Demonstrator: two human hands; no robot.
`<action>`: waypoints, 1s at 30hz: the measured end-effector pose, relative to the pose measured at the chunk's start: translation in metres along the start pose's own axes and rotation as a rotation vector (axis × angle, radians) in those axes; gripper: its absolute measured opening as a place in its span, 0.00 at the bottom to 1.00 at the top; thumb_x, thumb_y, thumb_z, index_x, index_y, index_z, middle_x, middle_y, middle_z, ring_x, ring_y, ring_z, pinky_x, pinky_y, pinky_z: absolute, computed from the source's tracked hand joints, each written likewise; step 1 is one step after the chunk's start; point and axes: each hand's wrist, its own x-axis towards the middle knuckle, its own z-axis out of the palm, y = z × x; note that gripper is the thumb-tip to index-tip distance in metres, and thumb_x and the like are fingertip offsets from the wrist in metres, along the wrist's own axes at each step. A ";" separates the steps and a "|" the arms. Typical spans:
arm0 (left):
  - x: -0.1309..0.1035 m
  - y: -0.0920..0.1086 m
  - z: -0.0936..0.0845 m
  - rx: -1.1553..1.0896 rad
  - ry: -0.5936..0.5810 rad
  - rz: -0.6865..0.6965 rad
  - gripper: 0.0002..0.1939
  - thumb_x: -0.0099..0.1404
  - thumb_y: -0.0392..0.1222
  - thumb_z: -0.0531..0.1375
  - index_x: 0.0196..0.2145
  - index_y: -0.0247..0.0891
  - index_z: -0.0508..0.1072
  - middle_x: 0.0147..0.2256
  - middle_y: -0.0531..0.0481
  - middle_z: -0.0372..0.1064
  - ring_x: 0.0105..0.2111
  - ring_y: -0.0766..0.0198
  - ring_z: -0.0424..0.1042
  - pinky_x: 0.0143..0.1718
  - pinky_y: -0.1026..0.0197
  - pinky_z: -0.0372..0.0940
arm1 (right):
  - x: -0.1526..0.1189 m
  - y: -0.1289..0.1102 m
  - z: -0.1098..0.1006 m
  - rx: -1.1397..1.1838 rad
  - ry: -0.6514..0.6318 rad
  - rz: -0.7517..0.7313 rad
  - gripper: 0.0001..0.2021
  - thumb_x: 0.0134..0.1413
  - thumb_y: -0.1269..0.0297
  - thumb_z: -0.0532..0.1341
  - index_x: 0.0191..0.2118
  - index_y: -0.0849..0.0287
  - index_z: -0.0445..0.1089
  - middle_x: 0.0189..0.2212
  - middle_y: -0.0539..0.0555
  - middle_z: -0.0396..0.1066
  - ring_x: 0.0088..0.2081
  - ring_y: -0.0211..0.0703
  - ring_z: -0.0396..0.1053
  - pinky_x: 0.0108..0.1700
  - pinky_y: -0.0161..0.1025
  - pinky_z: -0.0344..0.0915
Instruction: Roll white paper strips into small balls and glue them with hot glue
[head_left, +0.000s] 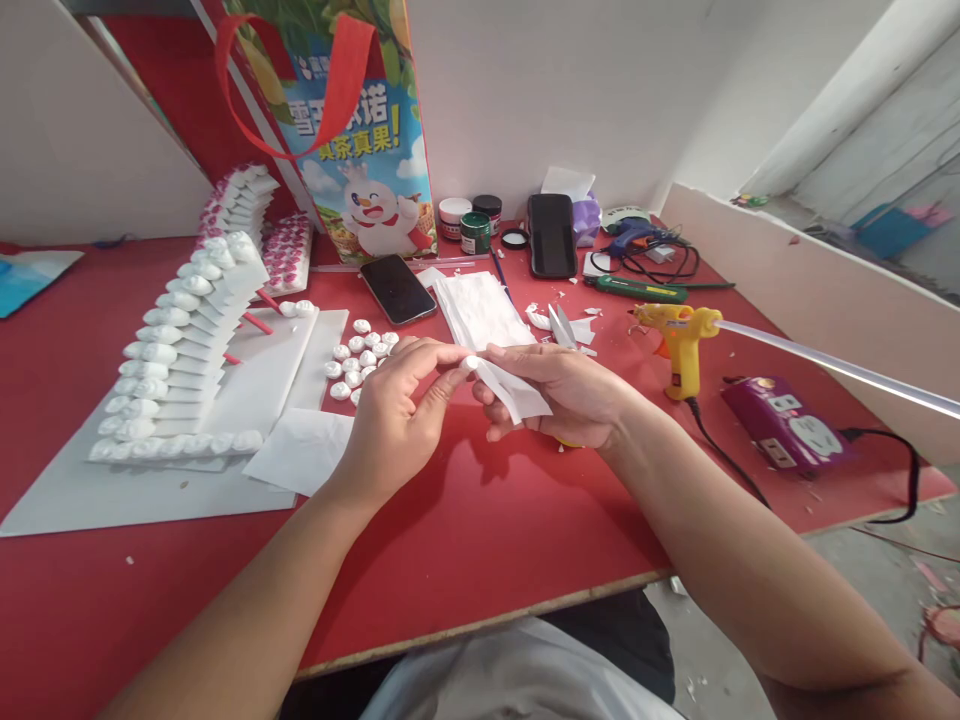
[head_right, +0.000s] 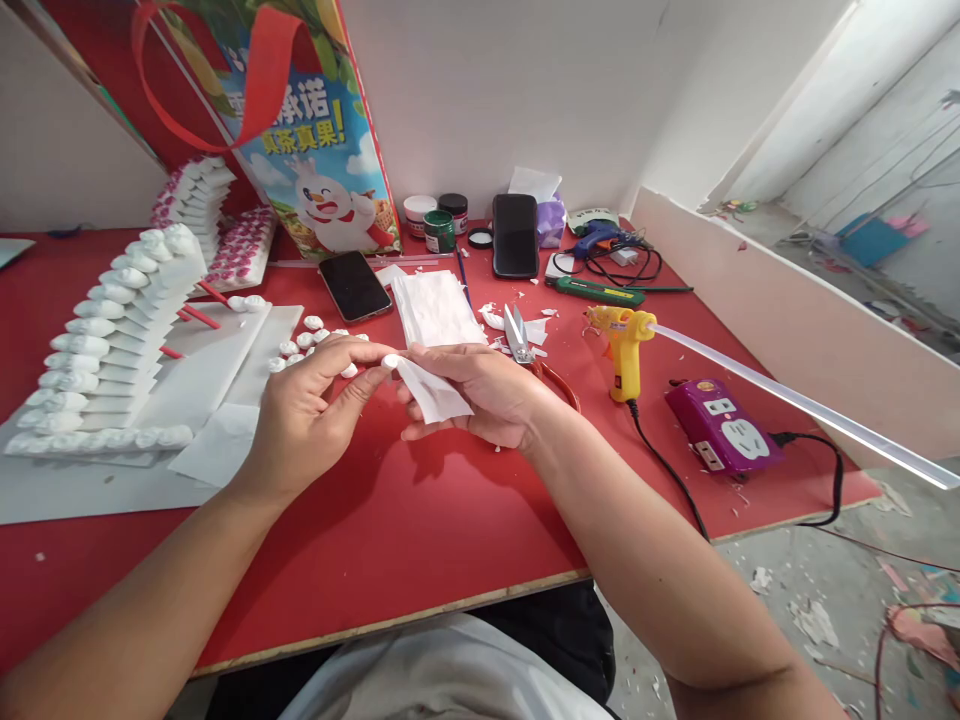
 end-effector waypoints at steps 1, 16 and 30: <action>0.000 0.000 0.000 -0.004 0.004 -0.002 0.06 0.71 0.38 0.59 0.39 0.40 0.77 0.35 0.50 0.77 0.39 0.60 0.73 0.45 0.58 0.67 | 0.000 0.001 0.001 -0.011 0.010 -0.021 0.10 0.67 0.64 0.59 0.37 0.64 0.73 0.28 0.52 0.71 0.25 0.35 0.68 0.32 0.37 0.74; -0.003 0.005 0.005 -0.316 0.054 -0.370 0.09 0.67 0.47 0.65 0.40 0.39 0.81 0.36 0.48 0.80 0.37 0.59 0.78 0.43 0.59 0.73 | -0.001 0.010 0.012 -0.967 0.459 -0.542 0.12 0.61 0.56 0.63 0.34 0.62 0.73 0.23 0.46 0.64 0.25 0.33 0.56 0.27 0.35 0.53; -0.004 0.001 0.016 0.271 0.276 0.222 0.08 0.71 0.37 0.60 0.44 0.39 0.79 0.37 0.45 0.80 0.38 0.57 0.75 0.47 0.51 0.68 | -0.004 0.027 0.027 -0.902 0.496 -0.743 0.10 0.64 0.61 0.62 0.32 0.59 0.69 0.25 0.49 0.72 0.26 0.34 0.66 0.31 0.34 0.62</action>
